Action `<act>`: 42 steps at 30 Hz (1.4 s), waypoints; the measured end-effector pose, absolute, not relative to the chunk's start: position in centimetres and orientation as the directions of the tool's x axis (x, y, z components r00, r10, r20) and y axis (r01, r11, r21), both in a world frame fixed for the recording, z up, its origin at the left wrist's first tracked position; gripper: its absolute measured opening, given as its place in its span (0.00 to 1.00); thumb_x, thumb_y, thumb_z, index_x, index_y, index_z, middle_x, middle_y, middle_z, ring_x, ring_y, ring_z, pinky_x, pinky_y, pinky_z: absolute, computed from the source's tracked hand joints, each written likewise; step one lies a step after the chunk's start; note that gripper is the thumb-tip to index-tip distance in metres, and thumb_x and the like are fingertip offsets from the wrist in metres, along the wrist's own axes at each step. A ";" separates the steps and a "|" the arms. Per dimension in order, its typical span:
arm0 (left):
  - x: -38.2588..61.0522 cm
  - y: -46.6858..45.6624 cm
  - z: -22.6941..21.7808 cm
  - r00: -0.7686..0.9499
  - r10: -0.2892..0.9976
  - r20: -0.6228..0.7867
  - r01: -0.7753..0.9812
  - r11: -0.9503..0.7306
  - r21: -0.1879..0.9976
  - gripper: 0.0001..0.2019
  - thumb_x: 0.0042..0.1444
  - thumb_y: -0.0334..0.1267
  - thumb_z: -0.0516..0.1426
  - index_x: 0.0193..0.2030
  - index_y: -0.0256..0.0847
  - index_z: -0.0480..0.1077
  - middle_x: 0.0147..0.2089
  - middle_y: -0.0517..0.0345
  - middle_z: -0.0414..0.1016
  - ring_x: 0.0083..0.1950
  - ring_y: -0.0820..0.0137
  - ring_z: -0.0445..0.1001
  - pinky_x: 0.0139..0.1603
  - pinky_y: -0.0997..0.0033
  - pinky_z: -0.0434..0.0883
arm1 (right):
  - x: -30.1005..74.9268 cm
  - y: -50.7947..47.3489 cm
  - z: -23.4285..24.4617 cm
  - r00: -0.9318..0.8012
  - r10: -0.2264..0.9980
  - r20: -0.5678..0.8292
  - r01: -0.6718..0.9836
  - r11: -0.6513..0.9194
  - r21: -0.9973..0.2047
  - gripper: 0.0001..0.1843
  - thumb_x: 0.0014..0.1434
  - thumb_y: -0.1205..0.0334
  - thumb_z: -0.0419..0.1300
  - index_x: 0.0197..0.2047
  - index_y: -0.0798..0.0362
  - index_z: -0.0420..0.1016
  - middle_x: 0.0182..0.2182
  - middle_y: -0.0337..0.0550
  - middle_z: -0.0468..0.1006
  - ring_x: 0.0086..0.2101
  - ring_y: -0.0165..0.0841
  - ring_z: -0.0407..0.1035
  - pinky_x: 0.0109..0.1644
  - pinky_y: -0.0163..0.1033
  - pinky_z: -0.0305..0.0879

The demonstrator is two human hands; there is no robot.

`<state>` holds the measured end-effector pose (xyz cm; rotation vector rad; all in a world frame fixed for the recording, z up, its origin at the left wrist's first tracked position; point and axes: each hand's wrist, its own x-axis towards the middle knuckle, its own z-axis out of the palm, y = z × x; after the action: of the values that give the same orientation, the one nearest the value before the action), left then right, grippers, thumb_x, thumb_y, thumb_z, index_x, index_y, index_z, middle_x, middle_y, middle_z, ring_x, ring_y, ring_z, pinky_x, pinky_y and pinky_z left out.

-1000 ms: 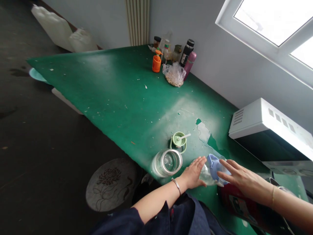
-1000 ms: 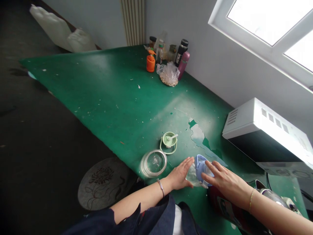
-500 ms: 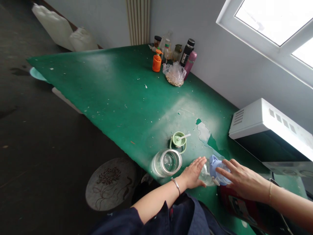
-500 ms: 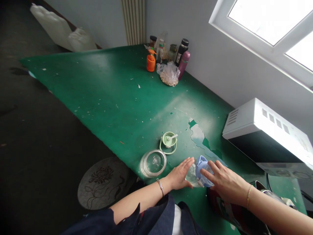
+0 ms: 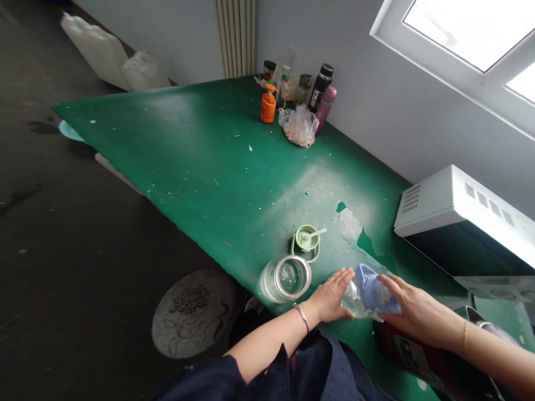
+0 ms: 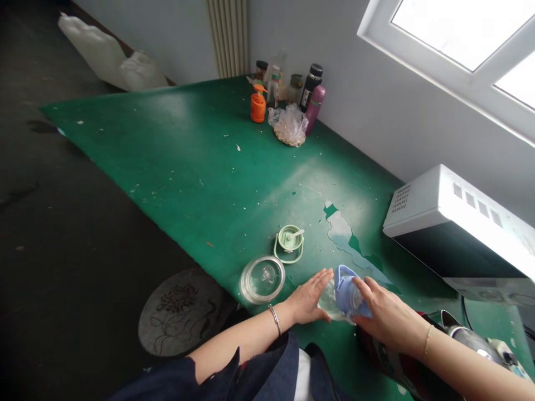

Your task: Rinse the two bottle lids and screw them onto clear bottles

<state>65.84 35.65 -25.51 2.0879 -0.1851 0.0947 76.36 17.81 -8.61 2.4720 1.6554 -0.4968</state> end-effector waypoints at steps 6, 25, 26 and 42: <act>66.0 35.6 -25.7 0.986 -0.088 0.144 -0.169 -0.484 0.859 0.58 0.35 0.50 0.68 0.67 0.41 0.37 0.68 0.46 0.43 0.68 0.54 0.42 0.66 0.52 0.54 | 78.3 17.8 -7.2 -0.081 0.914 -0.399 0.991 0.116 0.064 0.36 0.47 0.76 0.54 0.60 0.50 0.56 0.61 0.56 0.51 0.54 0.52 0.57 0.49 0.53 0.68; 66.0 35.5 -25.7 0.986 -0.093 0.140 -0.168 -0.471 0.866 0.56 0.37 0.50 0.67 0.67 0.42 0.37 0.69 0.48 0.41 0.68 0.56 0.41 0.66 0.53 0.54 | 77.9 17.6 -7.6 0.170 0.908 -0.382 0.984 -0.176 0.019 0.35 0.55 0.62 0.54 0.64 0.55 0.48 0.57 0.60 0.59 0.42 0.45 0.69 0.42 0.49 0.72; 66.0 35.5 -25.6 0.986 -0.095 0.141 -0.169 -0.475 0.864 0.56 0.37 0.50 0.67 0.67 0.42 0.37 0.69 0.49 0.41 0.69 0.57 0.41 0.66 0.54 0.53 | 77.7 17.7 -7.8 0.234 0.895 -0.379 0.970 -0.239 0.036 0.33 0.58 0.56 0.53 0.63 0.58 0.49 0.53 0.61 0.64 0.38 0.44 0.71 0.39 0.49 0.72; 65.8 35.3 -25.7 0.987 -0.095 0.133 -0.163 -0.480 0.862 0.55 0.39 0.47 0.67 0.67 0.44 0.37 0.69 0.51 0.39 0.69 0.57 0.41 0.66 0.52 0.53 | 76.9 18.3 -7.0 0.333 0.875 -0.351 0.943 -0.298 0.150 0.37 0.59 0.57 0.57 0.66 0.55 0.44 0.42 0.55 0.72 0.34 0.45 0.71 0.36 0.51 0.73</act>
<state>65.81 35.30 -25.70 2.0750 -0.1807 0.0813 76.89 18.30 -7.00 2.2760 1.6188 -0.2882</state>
